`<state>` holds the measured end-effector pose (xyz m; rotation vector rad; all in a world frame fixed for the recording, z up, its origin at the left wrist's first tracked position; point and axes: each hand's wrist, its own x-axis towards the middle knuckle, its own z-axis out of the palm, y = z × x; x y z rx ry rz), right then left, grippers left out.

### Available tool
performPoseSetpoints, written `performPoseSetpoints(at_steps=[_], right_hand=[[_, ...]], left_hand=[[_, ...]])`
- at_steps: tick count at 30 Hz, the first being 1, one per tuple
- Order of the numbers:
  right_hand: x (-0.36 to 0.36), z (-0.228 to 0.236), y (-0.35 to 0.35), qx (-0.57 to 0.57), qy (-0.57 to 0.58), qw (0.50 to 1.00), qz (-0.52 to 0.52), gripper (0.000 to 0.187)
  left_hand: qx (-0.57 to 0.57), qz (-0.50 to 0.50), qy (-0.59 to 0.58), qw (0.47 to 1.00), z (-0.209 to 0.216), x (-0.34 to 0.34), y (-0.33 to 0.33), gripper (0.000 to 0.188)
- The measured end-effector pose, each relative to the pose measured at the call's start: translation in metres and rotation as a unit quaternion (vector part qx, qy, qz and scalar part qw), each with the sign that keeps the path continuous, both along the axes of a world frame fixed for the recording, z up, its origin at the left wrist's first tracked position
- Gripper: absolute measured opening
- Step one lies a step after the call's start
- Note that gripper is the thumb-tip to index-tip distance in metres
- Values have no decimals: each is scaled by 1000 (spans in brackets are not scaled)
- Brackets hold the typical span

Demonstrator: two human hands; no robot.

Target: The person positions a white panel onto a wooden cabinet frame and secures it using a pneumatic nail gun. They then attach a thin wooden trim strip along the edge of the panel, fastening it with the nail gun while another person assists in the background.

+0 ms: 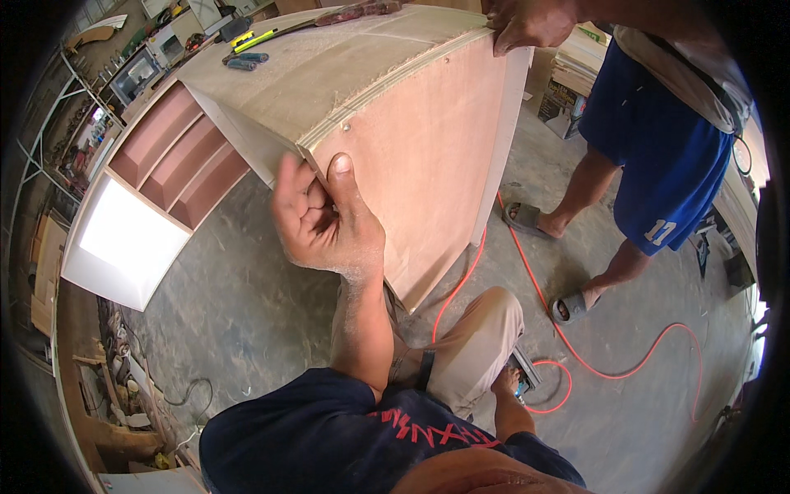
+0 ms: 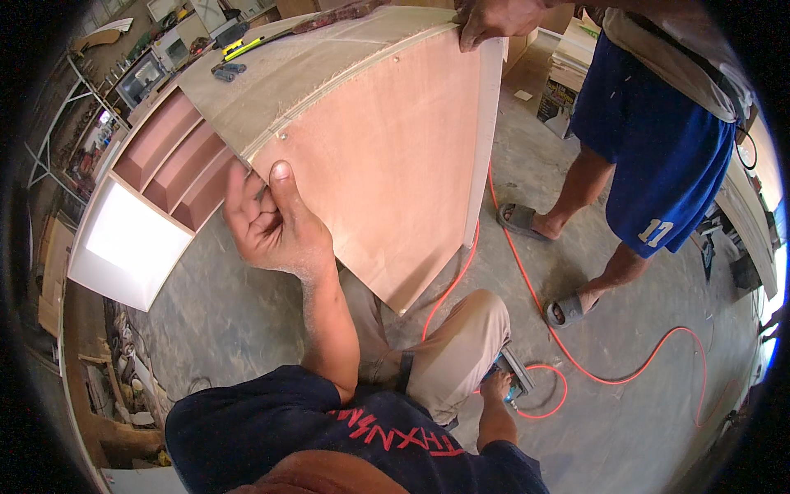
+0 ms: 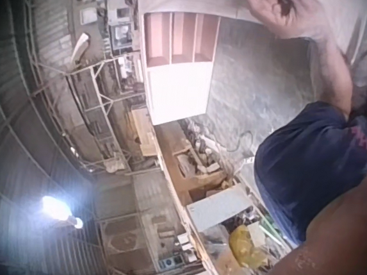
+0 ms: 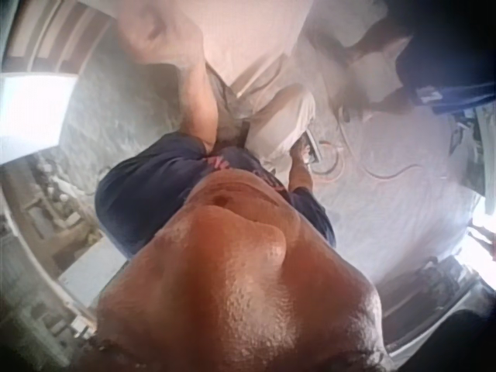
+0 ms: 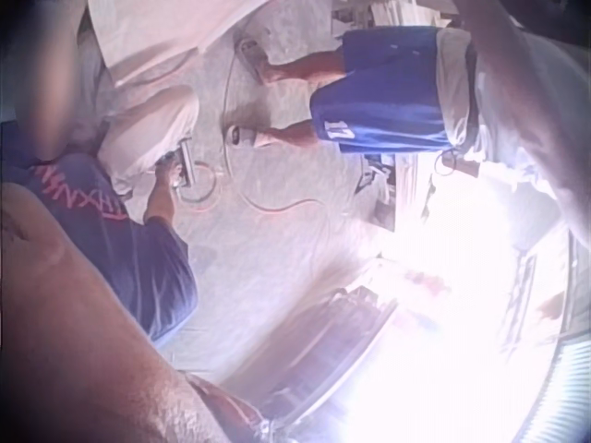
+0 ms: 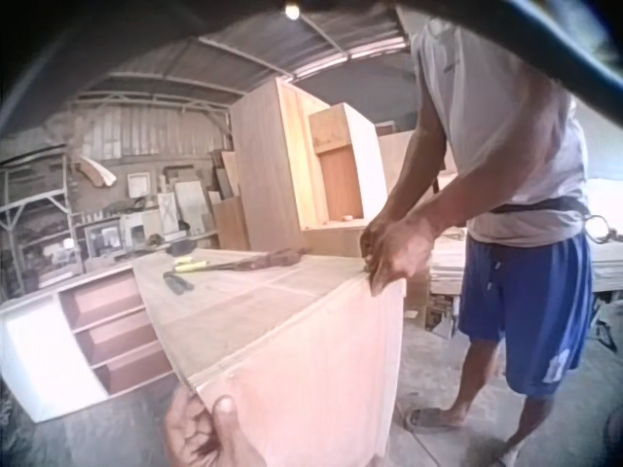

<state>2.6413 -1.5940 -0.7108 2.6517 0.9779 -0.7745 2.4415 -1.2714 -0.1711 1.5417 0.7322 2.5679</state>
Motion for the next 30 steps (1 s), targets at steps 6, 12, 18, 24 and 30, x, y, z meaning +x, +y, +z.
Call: performPoseSetpoints(at_steps=[6,12,18,24,30], right_hand=[[13,-12,-22,24,-46,974,221,54],[31,47,-3,140,32,989,17,48],[73,138,7,175,-54,973,-137,45],[90,229,10,385,-180,888,-177,36],[112,294,9,574,-130,800,-115,37]], left_hand=[[-6,9,64,998,-14,-2,8,42],[-21,36,35,999,-16,-12,3,40],[2,9,34,999,-11,-4,5,37],[-1,27,52,998,-8,-9,3,38],[13,15,50,999,-7,-10,5,38]])
